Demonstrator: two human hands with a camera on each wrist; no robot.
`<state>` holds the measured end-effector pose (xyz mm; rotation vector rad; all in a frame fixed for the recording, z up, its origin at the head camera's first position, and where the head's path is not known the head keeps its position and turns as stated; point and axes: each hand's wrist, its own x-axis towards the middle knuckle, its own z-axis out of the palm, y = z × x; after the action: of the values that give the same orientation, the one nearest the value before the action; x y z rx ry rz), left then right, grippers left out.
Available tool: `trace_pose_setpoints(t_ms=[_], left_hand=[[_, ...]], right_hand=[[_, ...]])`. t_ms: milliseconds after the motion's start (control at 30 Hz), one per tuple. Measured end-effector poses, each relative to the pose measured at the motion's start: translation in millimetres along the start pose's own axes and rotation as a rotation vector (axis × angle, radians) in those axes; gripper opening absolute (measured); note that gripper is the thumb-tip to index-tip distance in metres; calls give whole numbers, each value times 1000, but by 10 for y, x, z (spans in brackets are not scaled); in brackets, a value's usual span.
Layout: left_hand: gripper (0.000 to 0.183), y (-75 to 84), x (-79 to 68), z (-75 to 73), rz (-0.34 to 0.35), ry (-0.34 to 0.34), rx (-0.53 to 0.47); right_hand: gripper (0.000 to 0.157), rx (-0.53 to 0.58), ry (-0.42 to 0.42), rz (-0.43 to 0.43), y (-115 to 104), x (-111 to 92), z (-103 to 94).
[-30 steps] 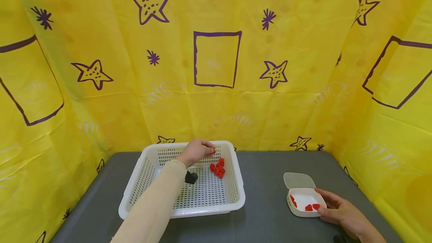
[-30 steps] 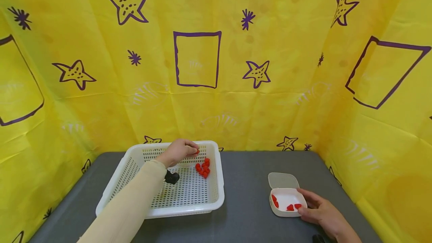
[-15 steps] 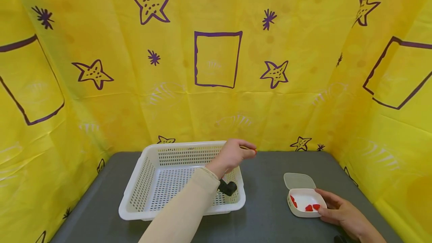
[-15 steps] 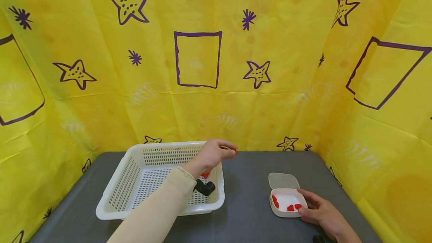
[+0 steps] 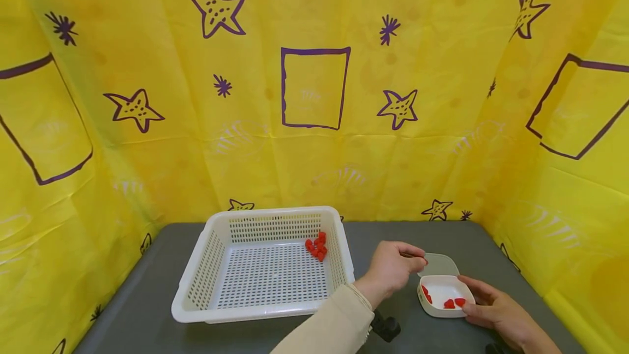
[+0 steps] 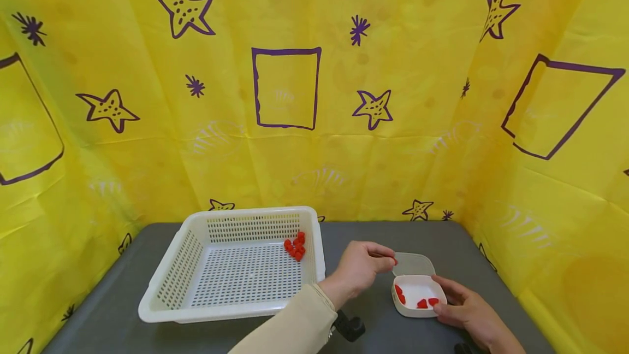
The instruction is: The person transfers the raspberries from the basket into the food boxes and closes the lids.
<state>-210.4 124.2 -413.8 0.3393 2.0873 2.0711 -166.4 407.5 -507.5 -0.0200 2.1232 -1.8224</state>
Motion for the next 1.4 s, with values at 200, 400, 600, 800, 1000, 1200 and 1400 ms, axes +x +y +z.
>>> trace_pose_setpoints(t_ms=[200, 400, 600, 800, 1000, 1200, 1400], left_hand=[[13, -243, -62, 252, -10, 23, 126], [14, -509, -69, 325, 1, 33, 257], [14, -666, -48, 356, 23, 41, 278], [17, -685, -32, 418, 79, 47, 282], [21, -686, -37, 434, 82, 22, 267], [24, -654, -47, 423, 41, 7, 270], [24, -469, -59, 426, 1, -12, 264]], right_hand=[[62, 23, -14, -11, -3, -7, -2], [58, 31, -24, -14, 3, -4, -5], [55, 37, -29, -21, 16, -5, -22], [48, 69, -54, -42, 31, -18, -36], [44, 93, -83, -50, 43, -8, -35], [47, 96, -115, -71, 73, -8, -54], [48, 98, -98, -45, 63, 6, -68]])
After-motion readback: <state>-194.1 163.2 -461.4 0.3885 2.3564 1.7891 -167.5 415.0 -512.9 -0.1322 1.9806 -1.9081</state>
